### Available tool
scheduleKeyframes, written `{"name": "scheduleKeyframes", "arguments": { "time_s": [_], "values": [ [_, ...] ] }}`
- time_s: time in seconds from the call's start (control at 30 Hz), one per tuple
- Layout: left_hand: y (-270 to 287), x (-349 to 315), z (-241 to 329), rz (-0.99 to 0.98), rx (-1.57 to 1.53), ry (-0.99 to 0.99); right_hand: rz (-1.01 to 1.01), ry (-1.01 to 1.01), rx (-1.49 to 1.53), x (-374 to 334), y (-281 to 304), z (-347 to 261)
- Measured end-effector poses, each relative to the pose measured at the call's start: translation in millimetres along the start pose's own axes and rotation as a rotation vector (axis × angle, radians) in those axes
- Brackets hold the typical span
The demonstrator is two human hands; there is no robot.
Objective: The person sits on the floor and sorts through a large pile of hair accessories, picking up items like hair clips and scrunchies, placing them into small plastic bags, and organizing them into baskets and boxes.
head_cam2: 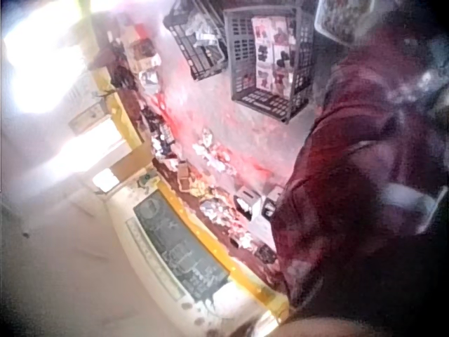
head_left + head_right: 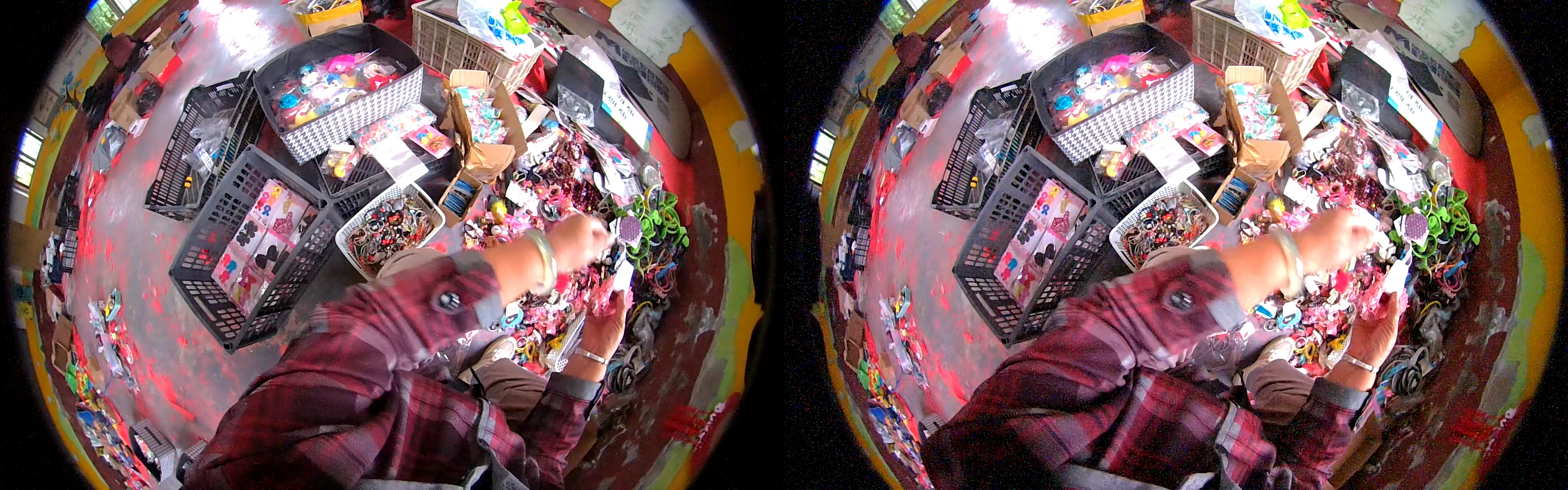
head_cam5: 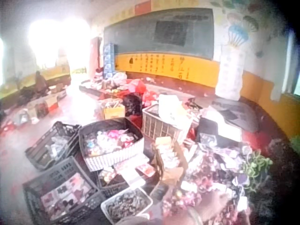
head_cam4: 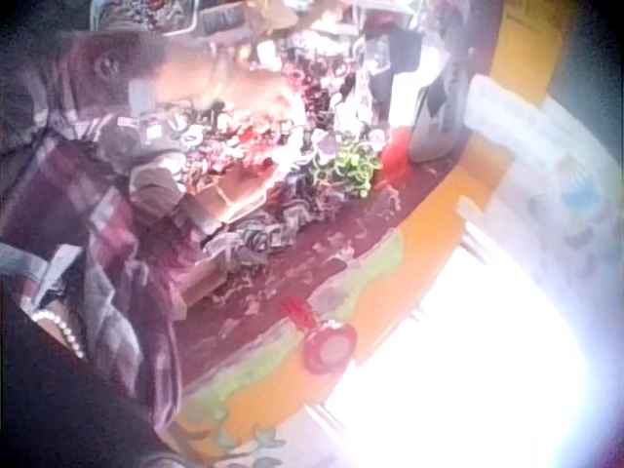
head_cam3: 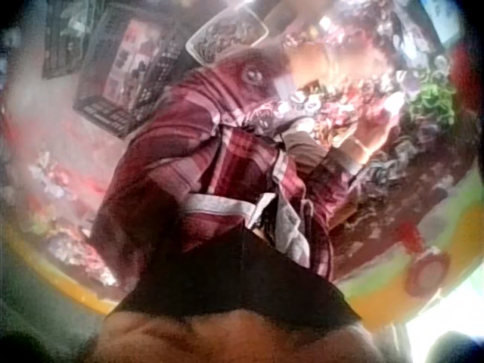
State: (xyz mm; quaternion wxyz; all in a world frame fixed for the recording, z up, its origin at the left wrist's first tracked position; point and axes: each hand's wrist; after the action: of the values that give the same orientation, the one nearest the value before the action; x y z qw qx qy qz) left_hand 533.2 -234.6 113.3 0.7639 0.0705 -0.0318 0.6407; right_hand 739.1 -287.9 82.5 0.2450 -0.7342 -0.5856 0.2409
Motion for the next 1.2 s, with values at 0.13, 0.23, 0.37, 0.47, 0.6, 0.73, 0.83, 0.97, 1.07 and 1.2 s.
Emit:
{"name": "scheduleKeyframes", "arguments": {
  "time_s": [0.13, 0.23, 0.37, 0.47, 0.6, 0.73, 0.83, 0.97, 1.07, 1.2],
  "values": [
    [94.9, -18.5, -7.1, 0.026, -0.495, 0.224, 0.046, -0.108, -0.051, 1.0, 14.8, -2.0],
    [161.6, -54.4, -95.2, 0.328, -0.704, 0.451, 0.130, -0.133, -0.071, 3.2, 11.6, 5.1],
    [208.2, -116.3, -228.9, 0.897, -0.846, 0.785, 0.068, -0.216, -0.047, -2.6, -13.7, 13.7],
    [215.5, -129.0, -286.9, 1.007, -0.848, 0.730, 0.125, -0.212, -0.077, 4.1, -2.7, 20.3],
    [225.5, -117.7, -315.9, 1.082, -0.908, 0.646, 0.101, -0.259, -0.086, 3.3, -9.3, 23.4],
    [232.8, -97.1, -328.8, 1.049, -0.859, 0.683, 0.153, -0.254, -0.147, -3.4, -18.6, 29.1],
    [238.5, -88.8, -343.5, 0.967, -0.888, 0.657, 0.091, -0.273, -0.145, -7.0, -34.8, 32.8],
    [243.8, -79.8, -353.5, 0.897, -0.954, 0.594, 0.105, -0.309, -0.146, -5.0, -31.3, 35.8],
    [237.6, -68.4, -350.2, 0.955, -1.008, 0.591, 0.151, -0.320, -0.156, -6.5, -38.7, 38.5],
    [244.5, -67.3, -355.0, 0.974, -0.911, 0.638, 0.161, -0.325, -0.163, -6.8, -40.5, 40.0]
  ]
}}
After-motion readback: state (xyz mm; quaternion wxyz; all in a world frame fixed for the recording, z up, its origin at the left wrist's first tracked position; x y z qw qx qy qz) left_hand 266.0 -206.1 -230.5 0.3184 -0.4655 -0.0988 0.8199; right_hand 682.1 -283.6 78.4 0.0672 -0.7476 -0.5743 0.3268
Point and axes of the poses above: each hand's wrist, its own x-axis towards the middle knuckle, its own y-axis out of the back of the hand, z = x × y, and after that the axes turned 8 degrees about y, right-handed
